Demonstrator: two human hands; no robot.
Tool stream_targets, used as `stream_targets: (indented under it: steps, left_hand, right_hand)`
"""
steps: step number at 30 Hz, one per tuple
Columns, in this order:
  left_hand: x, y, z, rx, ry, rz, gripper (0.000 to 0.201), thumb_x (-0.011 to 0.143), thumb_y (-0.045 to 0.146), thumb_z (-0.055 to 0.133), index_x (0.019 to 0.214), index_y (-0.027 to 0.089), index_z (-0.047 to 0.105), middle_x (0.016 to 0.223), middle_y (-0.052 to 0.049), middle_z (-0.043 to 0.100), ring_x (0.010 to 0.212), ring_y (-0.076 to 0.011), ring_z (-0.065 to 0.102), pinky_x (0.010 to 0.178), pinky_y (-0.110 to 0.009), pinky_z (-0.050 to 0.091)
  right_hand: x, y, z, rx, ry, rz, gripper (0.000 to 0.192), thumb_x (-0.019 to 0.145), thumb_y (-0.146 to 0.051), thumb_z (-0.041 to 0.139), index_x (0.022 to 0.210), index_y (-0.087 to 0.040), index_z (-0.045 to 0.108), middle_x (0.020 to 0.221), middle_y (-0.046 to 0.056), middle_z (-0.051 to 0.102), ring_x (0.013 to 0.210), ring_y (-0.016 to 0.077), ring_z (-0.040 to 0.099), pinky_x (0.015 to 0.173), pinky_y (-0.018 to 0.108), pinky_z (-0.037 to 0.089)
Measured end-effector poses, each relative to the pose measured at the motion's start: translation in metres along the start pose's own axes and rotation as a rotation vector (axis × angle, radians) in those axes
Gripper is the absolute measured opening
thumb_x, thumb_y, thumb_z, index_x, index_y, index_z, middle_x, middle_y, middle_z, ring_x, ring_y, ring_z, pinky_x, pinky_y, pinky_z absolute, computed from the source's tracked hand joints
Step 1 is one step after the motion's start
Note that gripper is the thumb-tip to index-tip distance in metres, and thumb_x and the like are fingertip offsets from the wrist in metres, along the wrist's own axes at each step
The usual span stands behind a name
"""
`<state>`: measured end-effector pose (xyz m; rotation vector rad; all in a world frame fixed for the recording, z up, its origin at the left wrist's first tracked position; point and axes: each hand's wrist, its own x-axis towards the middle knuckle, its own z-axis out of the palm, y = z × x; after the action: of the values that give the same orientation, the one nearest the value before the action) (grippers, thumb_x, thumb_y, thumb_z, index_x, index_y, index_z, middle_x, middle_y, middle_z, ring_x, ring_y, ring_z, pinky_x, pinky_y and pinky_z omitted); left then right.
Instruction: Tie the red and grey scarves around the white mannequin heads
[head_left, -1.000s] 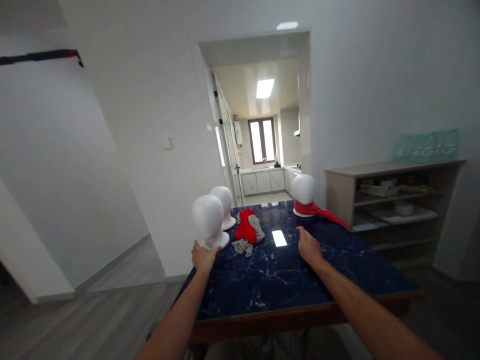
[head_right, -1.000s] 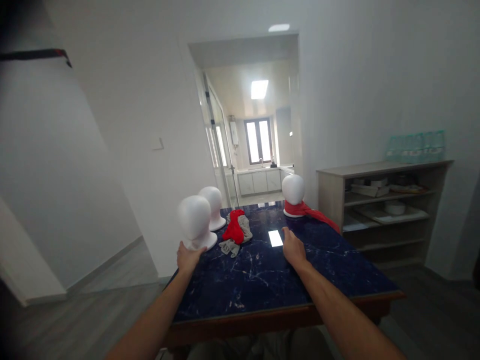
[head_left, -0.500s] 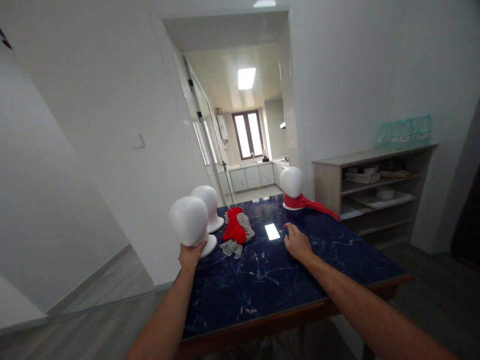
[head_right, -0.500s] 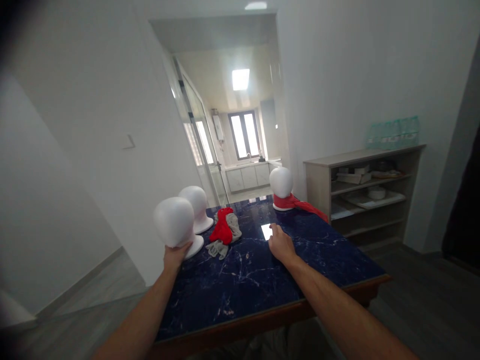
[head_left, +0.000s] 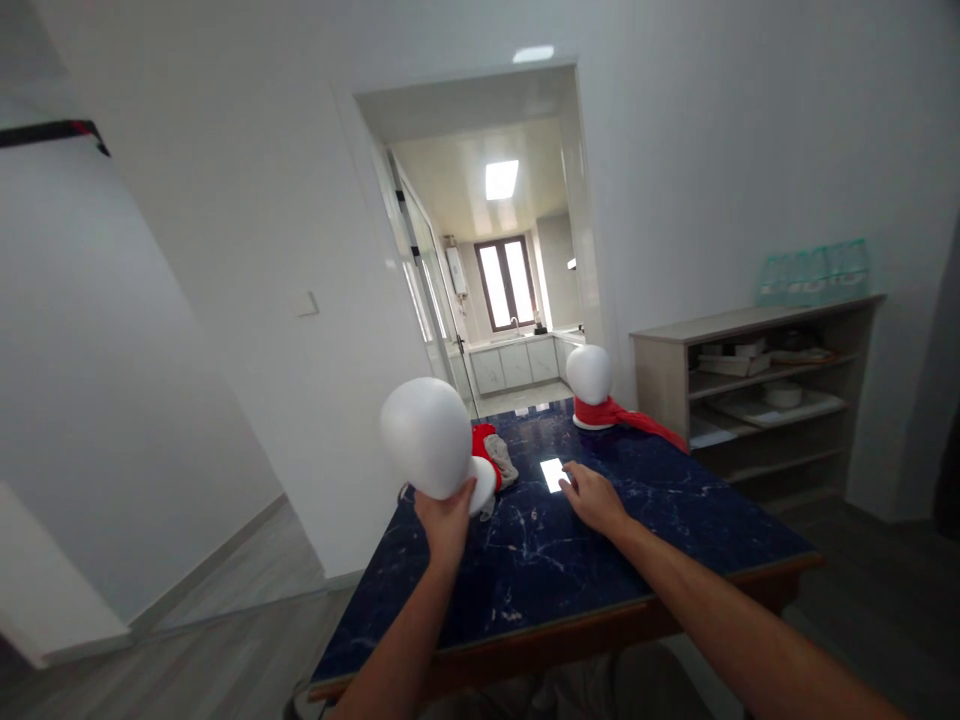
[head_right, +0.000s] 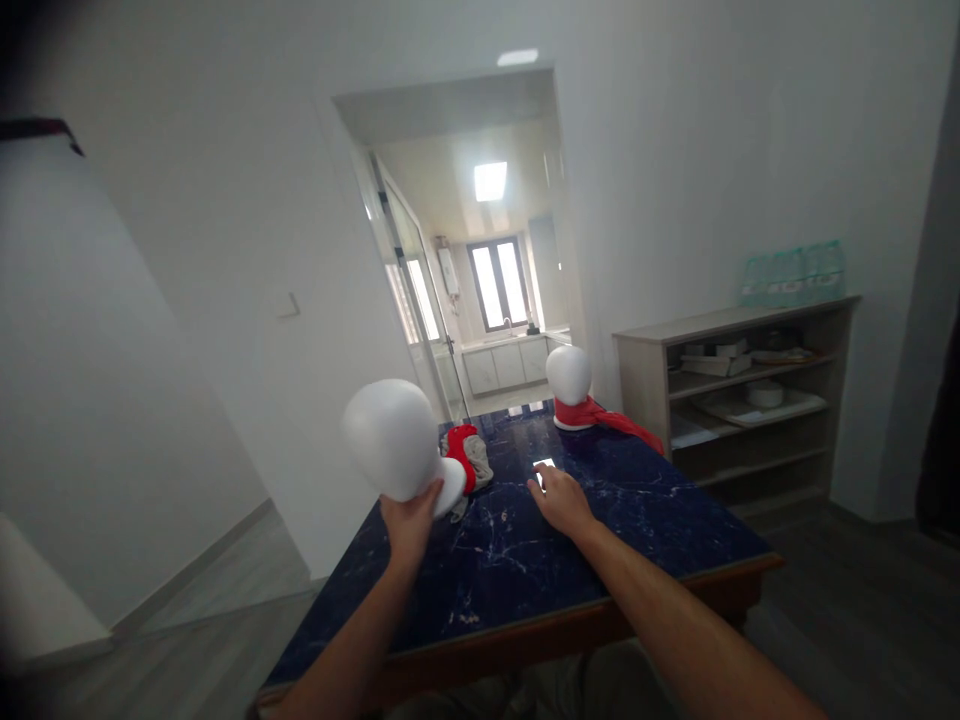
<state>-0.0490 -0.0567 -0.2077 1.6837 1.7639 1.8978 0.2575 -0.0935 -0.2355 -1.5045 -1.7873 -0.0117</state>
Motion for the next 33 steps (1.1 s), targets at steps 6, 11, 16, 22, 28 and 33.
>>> stream_targets:
  steps: [6,11,16,22,28,33]
  left_hand:
    - [-0.066,0.055,0.058,-0.182,-0.178,0.156,0.068,0.074,0.053,0.086,0.129,0.020,0.064,0.124,-0.015,0.072,0.118,-0.0358,0.068,0.103,-0.048,0.053]
    - [-0.092,0.054,0.083,-0.099,-0.249,0.127,0.068,0.080,0.053,0.079,0.133,0.016,0.061,0.127,-0.019,0.068,0.124,-0.0380,0.064,0.106,-0.050,0.049]
    - [-0.093,0.050,0.083,-0.192,-0.383,0.105,0.064,0.086,0.047,0.073,0.141,0.018,0.056,0.136,-0.017,0.067,0.131,-0.0337,0.063,0.110,-0.044,0.048]
    - [-0.094,0.049,0.084,-0.346,-0.431,0.104,0.068,0.082,0.041,0.078,0.142,0.020,0.055,0.140,-0.015,0.067,0.130,-0.0312,0.064,0.112,-0.043,0.048]
    - [-0.095,0.049,0.083,-0.283,-0.447,0.037,0.061,0.081,0.032,0.080,0.138,0.021,0.059,0.140,-0.016,0.068,0.131,-0.0307,0.064,0.111,-0.041,0.049]
    - [-0.094,0.048,0.085,-0.343,-0.466,-0.066,0.062,0.075,0.026,0.084,0.133,0.020,0.063,0.131,-0.015,0.073,0.122,-0.0311,0.070,0.106,-0.043,0.053]
  right_hand:
    - [-0.001,0.013,0.007,0.115,-0.026,-0.296,0.067,0.105,-0.055,0.054,0.162,-0.022,0.045,0.150,0.016,0.061,0.136,0.0323,0.057,0.115,0.050,0.044]
    - [0.003,0.022,0.011,0.248,-0.082,-0.331,0.080,0.101,-0.059,0.060,0.168,-0.025,0.034,0.158,0.016,0.054,0.144,0.0331,0.053,0.120,0.051,0.042]
    - [0.002,0.017,0.009,0.336,-0.153,-0.314,0.087,0.094,-0.057,0.071,0.166,-0.024,0.035,0.155,0.016,0.056,0.137,0.0337,0.059,0.115,0.049,0.048]
    - [-0.001,0.017,0.011,0.309,-0.207,-0.268,0.076,0.092,-0.050,0.075,0.156,-0.024,0.044,0.149,0.015,0.061,0.129,0.0328,0.064,0.110,0.046,0.050]
    - [0.000,0.016,0.012,0.272,-0.225,-0.197,0.063,0.094,-0.047,0.071,0.148,-0.023,0.050,0.140,0.014,0.066,0.124,0.0303,0.066,0.107,0.043,0.050]
    - [0.000,0.013,0.011,0.237,-0.220,-0.211,0.052,0.095,-0.046,0.070,0.139,-0.020,0.058,0.130,0.014,0.071,0.116,0.0296,0.068,0.104,0.041,0.050]
